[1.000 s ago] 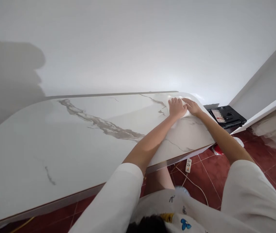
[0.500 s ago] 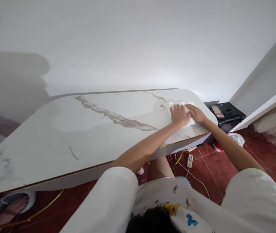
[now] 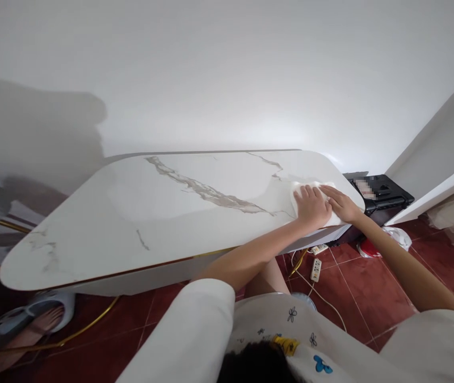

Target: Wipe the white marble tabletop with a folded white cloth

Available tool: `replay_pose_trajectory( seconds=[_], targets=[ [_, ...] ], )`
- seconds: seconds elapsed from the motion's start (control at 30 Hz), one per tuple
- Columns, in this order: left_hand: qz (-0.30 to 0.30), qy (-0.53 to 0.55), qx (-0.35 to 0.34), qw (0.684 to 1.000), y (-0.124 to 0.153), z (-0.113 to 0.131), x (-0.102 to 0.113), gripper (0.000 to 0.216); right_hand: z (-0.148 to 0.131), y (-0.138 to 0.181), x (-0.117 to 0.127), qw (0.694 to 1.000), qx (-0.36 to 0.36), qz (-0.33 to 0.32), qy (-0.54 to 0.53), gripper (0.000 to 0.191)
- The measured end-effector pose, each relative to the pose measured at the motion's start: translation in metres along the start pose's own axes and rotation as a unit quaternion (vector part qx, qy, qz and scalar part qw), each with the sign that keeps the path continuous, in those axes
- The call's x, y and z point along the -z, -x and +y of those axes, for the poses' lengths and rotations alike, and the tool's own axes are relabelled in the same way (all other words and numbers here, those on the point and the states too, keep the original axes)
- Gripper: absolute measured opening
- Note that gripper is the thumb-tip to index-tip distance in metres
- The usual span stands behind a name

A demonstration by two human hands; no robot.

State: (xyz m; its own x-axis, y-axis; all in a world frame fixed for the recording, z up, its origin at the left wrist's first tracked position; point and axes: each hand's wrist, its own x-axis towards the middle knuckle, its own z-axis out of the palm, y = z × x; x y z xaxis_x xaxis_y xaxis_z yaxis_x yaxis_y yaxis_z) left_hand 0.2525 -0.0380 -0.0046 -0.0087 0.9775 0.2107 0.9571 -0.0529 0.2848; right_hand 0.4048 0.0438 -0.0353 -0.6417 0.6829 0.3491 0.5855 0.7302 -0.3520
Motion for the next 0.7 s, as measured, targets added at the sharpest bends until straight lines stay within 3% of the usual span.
replay_pose_trajectory(
  seconds=[0.27,0.7],
  targets=[
    [0.009,0.029,-0.001,1.0,-0.037,0.017,-0.014,0.057,0.038,-0.015,0.012,1.0,-0.019,0.018,0.0,0.052],
    [0.018,0.028,0.005,0.999,-0.123,-0.043,-0.02,0.046,0.072,-0.116,-0.024,0.999,-0.036,0.038,0.001,0.052]
  ],
)
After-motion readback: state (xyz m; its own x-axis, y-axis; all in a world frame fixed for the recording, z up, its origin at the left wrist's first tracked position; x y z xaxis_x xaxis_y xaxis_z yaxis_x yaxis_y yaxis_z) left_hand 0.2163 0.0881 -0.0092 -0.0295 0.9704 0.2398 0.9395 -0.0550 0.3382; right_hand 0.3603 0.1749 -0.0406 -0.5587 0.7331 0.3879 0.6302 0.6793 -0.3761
